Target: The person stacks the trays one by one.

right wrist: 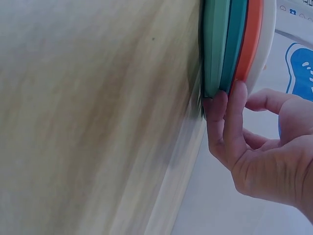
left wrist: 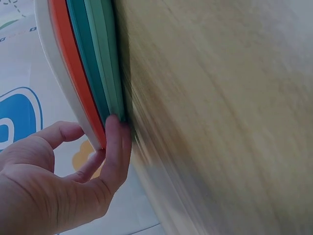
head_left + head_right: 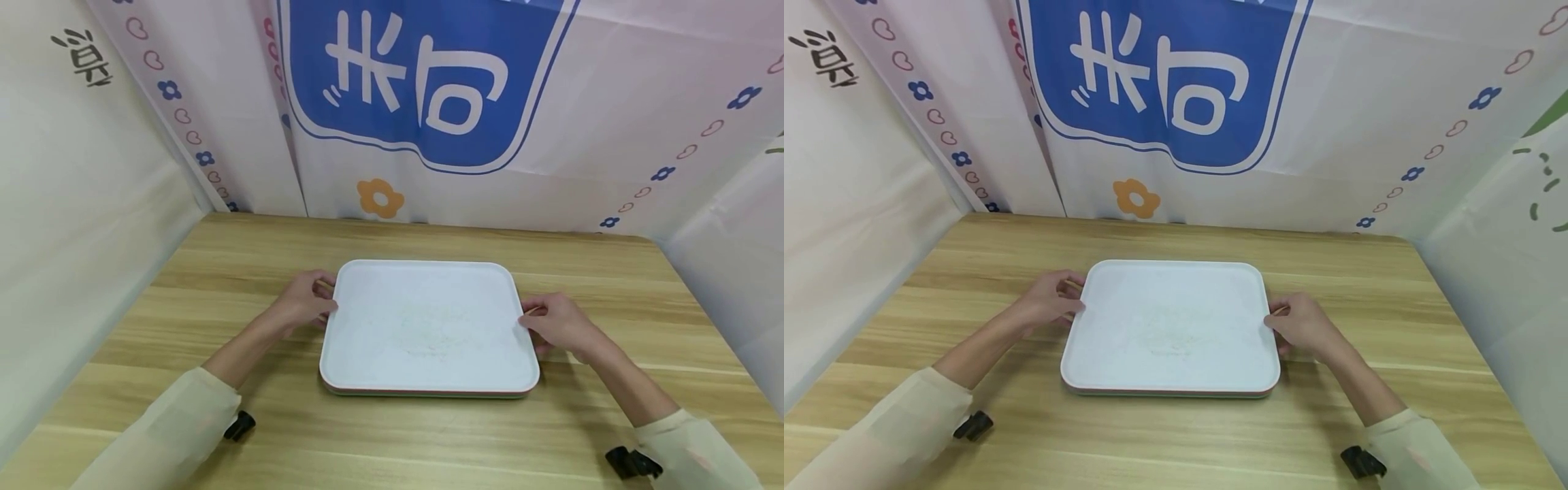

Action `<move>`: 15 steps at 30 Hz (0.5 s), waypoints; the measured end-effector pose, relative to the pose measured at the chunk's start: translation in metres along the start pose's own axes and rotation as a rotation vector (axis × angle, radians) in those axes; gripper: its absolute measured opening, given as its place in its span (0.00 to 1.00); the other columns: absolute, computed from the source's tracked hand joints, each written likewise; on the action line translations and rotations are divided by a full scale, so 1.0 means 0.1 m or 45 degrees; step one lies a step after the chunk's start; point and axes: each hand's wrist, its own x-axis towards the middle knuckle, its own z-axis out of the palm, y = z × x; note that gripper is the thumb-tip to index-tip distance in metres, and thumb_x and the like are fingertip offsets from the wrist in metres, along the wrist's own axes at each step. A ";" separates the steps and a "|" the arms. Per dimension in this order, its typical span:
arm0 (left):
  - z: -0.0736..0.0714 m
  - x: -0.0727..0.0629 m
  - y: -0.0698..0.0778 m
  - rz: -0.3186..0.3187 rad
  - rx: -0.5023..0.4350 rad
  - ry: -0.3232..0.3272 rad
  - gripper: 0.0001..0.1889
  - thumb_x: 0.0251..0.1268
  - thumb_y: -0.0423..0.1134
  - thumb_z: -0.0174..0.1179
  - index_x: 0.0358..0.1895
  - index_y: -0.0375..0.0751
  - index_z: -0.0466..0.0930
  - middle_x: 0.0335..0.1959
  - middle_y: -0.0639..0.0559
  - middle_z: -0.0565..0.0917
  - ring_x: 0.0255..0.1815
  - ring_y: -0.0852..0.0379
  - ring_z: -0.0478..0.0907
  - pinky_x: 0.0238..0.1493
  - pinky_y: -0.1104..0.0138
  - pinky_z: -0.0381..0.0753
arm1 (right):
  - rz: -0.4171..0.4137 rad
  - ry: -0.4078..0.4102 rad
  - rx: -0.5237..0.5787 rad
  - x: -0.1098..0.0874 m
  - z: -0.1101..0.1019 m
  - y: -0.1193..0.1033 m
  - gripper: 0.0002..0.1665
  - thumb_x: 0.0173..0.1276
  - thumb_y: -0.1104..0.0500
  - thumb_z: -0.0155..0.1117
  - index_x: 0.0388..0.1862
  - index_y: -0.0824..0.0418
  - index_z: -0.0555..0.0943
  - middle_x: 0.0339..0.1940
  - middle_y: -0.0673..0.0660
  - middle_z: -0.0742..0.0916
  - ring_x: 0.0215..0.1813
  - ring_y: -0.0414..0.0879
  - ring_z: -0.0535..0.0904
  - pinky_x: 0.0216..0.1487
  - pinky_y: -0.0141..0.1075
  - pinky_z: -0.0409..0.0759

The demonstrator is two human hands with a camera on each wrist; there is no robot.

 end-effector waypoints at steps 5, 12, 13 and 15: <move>0.00 0.00 -0.01 0.002 -0.012 0.005 0.24 0.68 0.21 0.58 0.66 0.23 0.67 0.46 0.33 0.78 0.32 0.49 0.83 0.35 0.58 0.90 | -0.004 -0.005 0.014 0.01 0.02 0.02 0.24 0.74 0.66 0.61 0.63 0.80 0.74 0.48 0.69 0.87 0.42 0.48 0.85 0.30 0.43 0.89; 0.00 0.00 -0.10 0.040 -0.030 0.013 0.24 0.67 0.21 0.59 0.66 0.22 0.68 0.47 0.32 0.78 0.34 0.50 0.82 0.36 0.59 0.91 | -0.027 -0.018 0.024 -0.01 0.02 0.05 0.24 0.75 0.65 0.61 0.64 0.80 0.73 0.47 0.67 0.88 0.42 0.48 0.84 0.30 0.43 0.88; -0.01 0.00 -0.11 0.048 -0.033 0.002 0.25 0.67 0.21 0.59 0.66 0.22 0.68 0.48 0.32 0.78 0.34 0.50 0.82 0.37 0.59 0.91 | -0.035 -0.022 0.027 -0.02 0.02 0.05 0.24 0.74 0.65 0.61 0.63 0.80 0.73 0.46 0.66 0.88 0.42 0.48 0.84 0.30 0.43 0.88; -0.04 -0.02 -0.13 0.074 -0.025 -0.025 0.25 0.69 0.22 0.59 0.68 0.22 0.67 0.49 0.32 0.78 0.36 0.51 0.83 0.39 0.59 0.90 | -0.060 -0.028 0.036 -0.03 0.01 0.07 0.24 0.74 0.65 0.61 0.63 0.80 0.74 0.44 0.64 0.89 0.39 0.47 0.84 0.29 0.42 0.88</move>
